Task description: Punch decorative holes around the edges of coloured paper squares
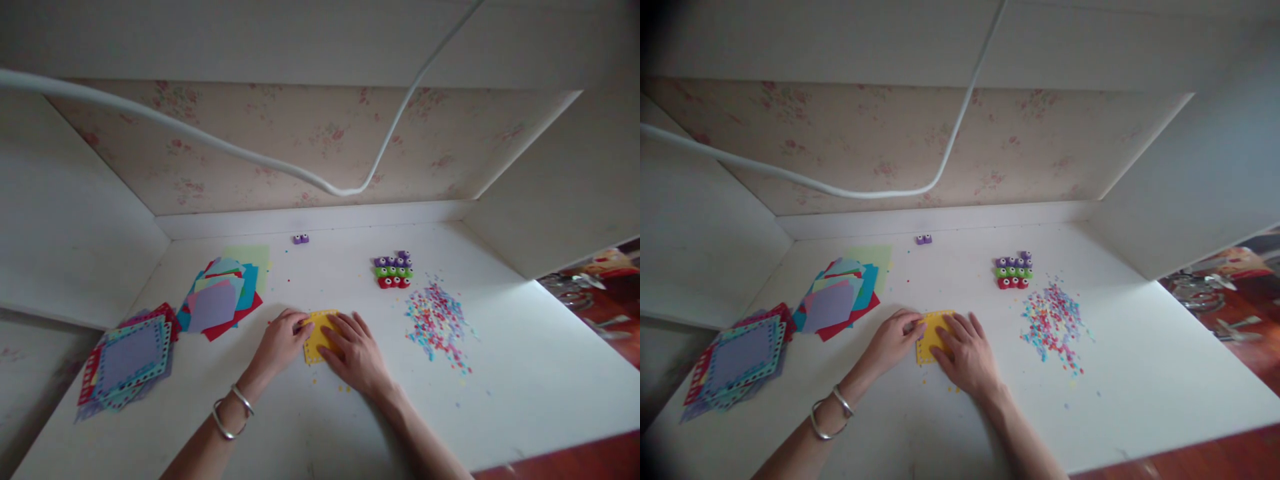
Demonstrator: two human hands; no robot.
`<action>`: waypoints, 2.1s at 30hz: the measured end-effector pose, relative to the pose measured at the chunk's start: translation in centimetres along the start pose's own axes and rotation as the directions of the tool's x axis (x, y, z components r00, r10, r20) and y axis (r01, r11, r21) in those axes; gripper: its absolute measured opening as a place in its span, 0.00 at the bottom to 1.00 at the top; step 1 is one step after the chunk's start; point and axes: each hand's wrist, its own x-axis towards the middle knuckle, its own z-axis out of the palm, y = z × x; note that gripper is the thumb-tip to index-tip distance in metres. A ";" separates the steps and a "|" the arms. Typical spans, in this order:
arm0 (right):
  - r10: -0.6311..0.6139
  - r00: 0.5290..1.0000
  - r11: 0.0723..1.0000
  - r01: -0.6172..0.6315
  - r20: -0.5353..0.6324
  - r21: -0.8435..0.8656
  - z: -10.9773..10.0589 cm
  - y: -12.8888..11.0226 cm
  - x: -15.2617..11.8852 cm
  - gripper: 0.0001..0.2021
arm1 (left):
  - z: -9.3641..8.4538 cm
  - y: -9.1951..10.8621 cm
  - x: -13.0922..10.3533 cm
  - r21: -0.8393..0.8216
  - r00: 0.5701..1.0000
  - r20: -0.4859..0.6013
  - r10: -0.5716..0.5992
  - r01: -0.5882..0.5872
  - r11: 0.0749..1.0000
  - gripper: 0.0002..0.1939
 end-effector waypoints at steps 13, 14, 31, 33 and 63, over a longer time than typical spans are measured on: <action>0.001 1.000 1.000 -0.001 0.000 -0.002 0.1 0.2 -0.1 0.17 | -0.3 0.7 0.5 -0.117 0.927 0.213 -0.309 0.339 0.934 0.18; 0.006 1.000 1.000 -0.006 0.006 -0.002 0.1 0.2 -0.1 0.17 | -0.4 0.8 0.6 -0.117 0.921 0.220 -0.320 0.351 0.929 0.17; 0.002 1.000 1.000 -0.002 0.001 0.011 0.1 0.3 -0.1 0.17 | 0.6 1.0 0.7 -0.194 0.936 0.191 -0.294 0.330 0.924 0.16; 0.006 1.000 1.000 -0.006 0.004 0.012 0.1 0.3 -0.1 0.17 | 0.2 0.8 0.4 -0.196 0.946 0.170 -0.277 0.308 0.931 0.17; 0.026 1.000 0.905 -0.017 -0.016 0.425 -1.9 -3.6 0.7 0.21 | -1.4 -1.0 -6.8 0.085 0.983 -0.068 0.169 -0.163 0.983 0.16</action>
